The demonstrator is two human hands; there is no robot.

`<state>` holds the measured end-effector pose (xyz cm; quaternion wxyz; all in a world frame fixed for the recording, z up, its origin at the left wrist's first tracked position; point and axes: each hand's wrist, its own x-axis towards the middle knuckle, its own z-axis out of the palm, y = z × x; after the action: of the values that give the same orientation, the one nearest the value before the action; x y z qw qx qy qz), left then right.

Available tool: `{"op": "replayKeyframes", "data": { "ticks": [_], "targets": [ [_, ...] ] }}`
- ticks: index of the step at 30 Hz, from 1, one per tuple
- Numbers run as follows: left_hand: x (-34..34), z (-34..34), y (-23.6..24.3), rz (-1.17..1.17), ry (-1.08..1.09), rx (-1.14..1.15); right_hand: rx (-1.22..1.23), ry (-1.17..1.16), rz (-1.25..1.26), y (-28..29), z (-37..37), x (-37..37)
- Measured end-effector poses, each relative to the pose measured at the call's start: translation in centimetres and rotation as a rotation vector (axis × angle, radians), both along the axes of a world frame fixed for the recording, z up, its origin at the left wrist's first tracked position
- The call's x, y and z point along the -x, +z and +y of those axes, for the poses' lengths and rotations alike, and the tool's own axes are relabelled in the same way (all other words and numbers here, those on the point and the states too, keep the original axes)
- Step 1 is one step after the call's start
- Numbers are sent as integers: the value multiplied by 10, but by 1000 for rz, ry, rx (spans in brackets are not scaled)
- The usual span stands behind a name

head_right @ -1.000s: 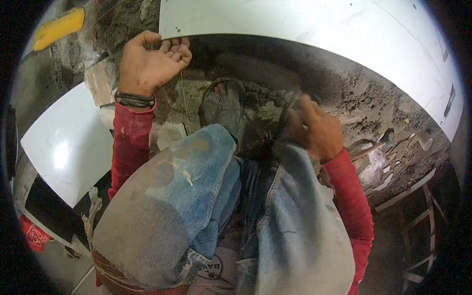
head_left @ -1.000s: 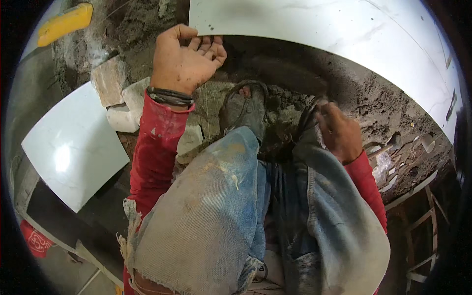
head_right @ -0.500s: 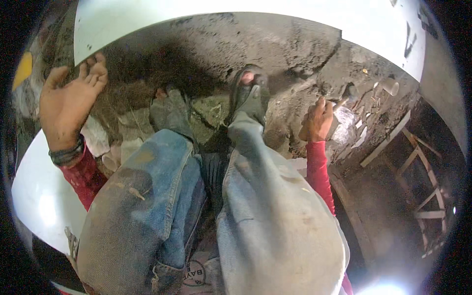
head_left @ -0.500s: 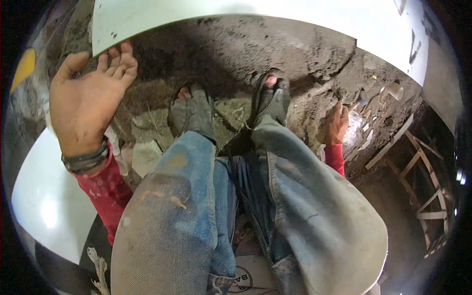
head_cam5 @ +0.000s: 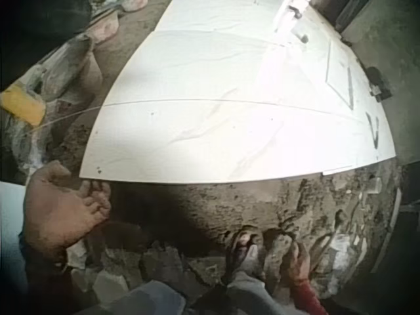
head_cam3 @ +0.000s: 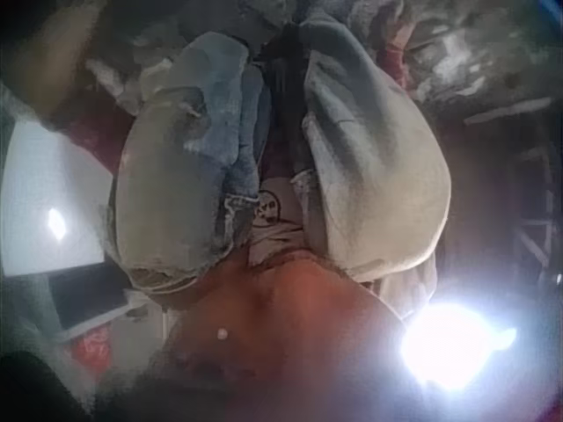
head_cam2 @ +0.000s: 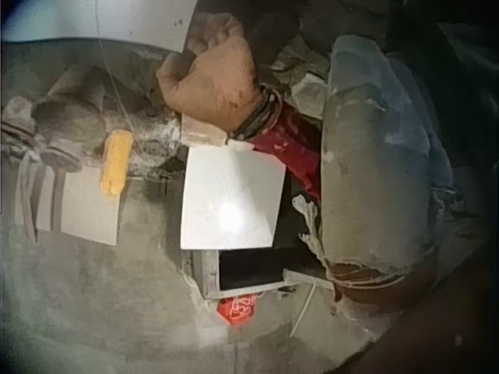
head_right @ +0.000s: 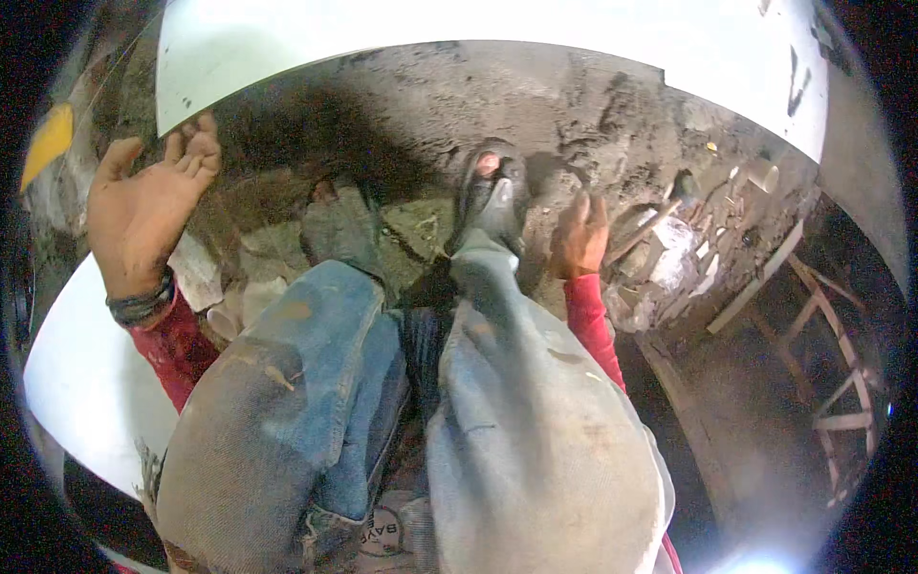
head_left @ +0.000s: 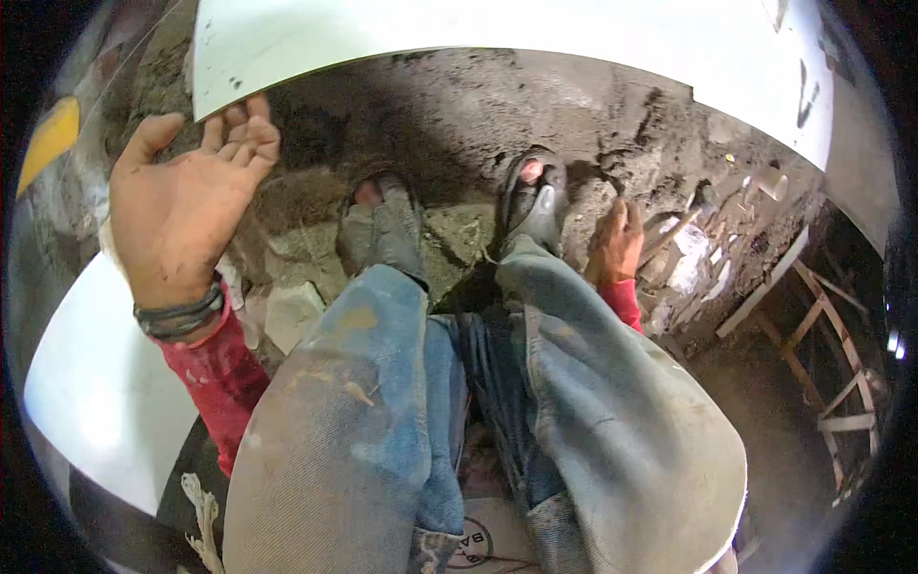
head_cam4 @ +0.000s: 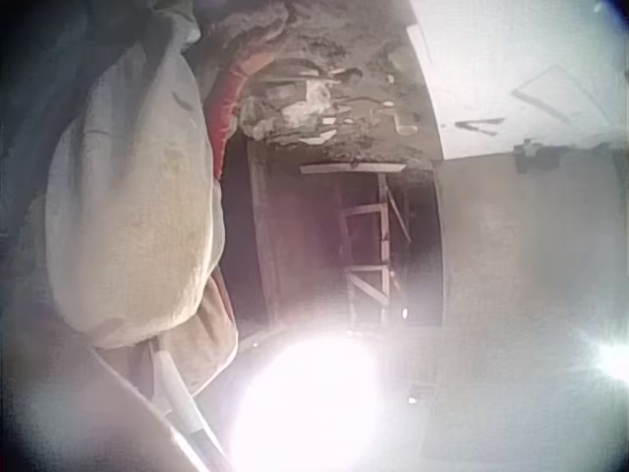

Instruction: The person levels a wet cement bed with a trowel, places a large white tile onto the surface, aligns its edge with a guide string, and taps the tile into place with a rubber mallet.

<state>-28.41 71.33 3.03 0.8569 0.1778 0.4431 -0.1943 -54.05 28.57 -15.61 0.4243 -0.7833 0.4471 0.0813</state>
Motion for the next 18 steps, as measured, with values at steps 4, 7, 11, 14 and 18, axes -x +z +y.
{"op": "replayKeyframes", "data": {
  "ticks": [4,7,11,14,18],
  "targets": [
    [-2,1,-14,17,-19,72,134,173,-34,-5,-19,21],
    [-2,-2,-15,-30,-25,68,-46,215,-95,21,-7,5],
    [-10,-26,14,95,-16,-171,-219,358,-239,59,41,-29],
    [7,-17,-6,-34,-20,-115,-325,567,-99,81,83,-81],
    [8,-19,6,-64,-7,-125,-80,951,-238,80,143,-146]
  ]
}}
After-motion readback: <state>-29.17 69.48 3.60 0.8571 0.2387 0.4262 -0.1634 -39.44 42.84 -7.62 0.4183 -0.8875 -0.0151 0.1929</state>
